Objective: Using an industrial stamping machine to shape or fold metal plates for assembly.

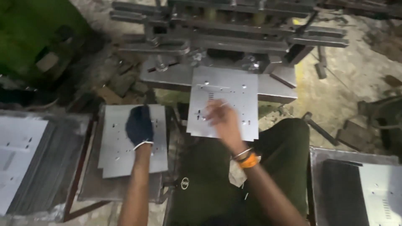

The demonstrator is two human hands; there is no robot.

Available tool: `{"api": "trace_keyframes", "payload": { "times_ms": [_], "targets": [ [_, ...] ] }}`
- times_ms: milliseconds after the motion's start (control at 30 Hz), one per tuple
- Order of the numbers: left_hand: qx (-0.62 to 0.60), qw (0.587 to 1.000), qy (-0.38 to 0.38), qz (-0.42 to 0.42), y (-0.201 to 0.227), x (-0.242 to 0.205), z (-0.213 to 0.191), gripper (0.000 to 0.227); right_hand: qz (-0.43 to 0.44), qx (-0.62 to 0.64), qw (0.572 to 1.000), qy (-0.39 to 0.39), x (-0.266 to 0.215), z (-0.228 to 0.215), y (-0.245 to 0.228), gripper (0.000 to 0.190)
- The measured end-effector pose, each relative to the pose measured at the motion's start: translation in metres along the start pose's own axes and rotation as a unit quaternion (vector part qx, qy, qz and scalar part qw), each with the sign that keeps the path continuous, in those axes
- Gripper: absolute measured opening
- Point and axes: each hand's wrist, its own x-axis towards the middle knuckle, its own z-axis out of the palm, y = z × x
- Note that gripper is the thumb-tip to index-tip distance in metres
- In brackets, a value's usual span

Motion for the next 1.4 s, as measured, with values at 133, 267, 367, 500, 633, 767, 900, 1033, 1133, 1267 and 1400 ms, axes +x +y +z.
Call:
{"api": "trace_keyframes", "payload": {
  "times_ms": [133,267,367,500,633,767,900,1033,1133,1267,1400],
  "targets": [
    [0.094,0.985,0.012,-0.147,-0.064,-0.01,-0.057,0.062,0.056,0.154,0.977,-0.135,-0.043,0.131,0.096,0.04],
    [0.191,0.947,-0.082,-0.245,-0.113,-0.039,-0.086,0.081,0.366,0.185,0.897,-0.166,-0.055,0.205,0.178,0.055],
    [0.206,0.93,-0.137,-0.273,-0.103,-0.047,-0.1,0.087,0.44,0.221,0.853,-0.174,-0.053,0.221,0.178,0.052],
    [0.21,0.913,-0.176,-0.301,-0.078,-0.044,-0.112,0.092,0.383,0.125,0.894,-0.195,-0.052,0.22,0.15,0.054],
    [0.202,0.915,-0.185,-0.298,-0.088,-0.044,-0.106,0.092,0.269,0.036,0.949,-0.162,-0.057,0.21,0.047,0.054],
    [0.213,0.912,-0.242,-0.253,-0.162,-0.045,-0.091,0.08,0.218,-0.014,0.973,-0.071,-0.051,0.222,0.05,0.05],
    [0.209,0.93,-0.244,-0.18,-0.139,-0.032,-0.118,0.073,0.236,0.002,0.965,-0.111,-0.027,0.204,0.059,0.044],
    [-0.032,0.938,-0.191,-0.287,-0.074,-0.02,-0.137,0.063,0.25,0.155,0.949,-0.11,-0.028,0.104,0.012,0.045],
    [-0.254,0.887,-0.229,-0.31,-0.007,-0.02,-0.13,0.054,0.226,0.218,0.94,-0.136,-0.029,0.024,0.003,0.049],
    [-0.456,0.816,-0.269,-0.232,0.092,-0.031,-0.094,0.042,0.273,0.191,0.943,0.005,-0.028,-0.053,-0.023,0.046],
    [-0.574,0.716,-0.34,-0.206,0.162,-0.009,-0.037,0.038,0.168,0.084,0.976,0.11,-0.006,-0.111,-0.02,0.032]
  ]
}}
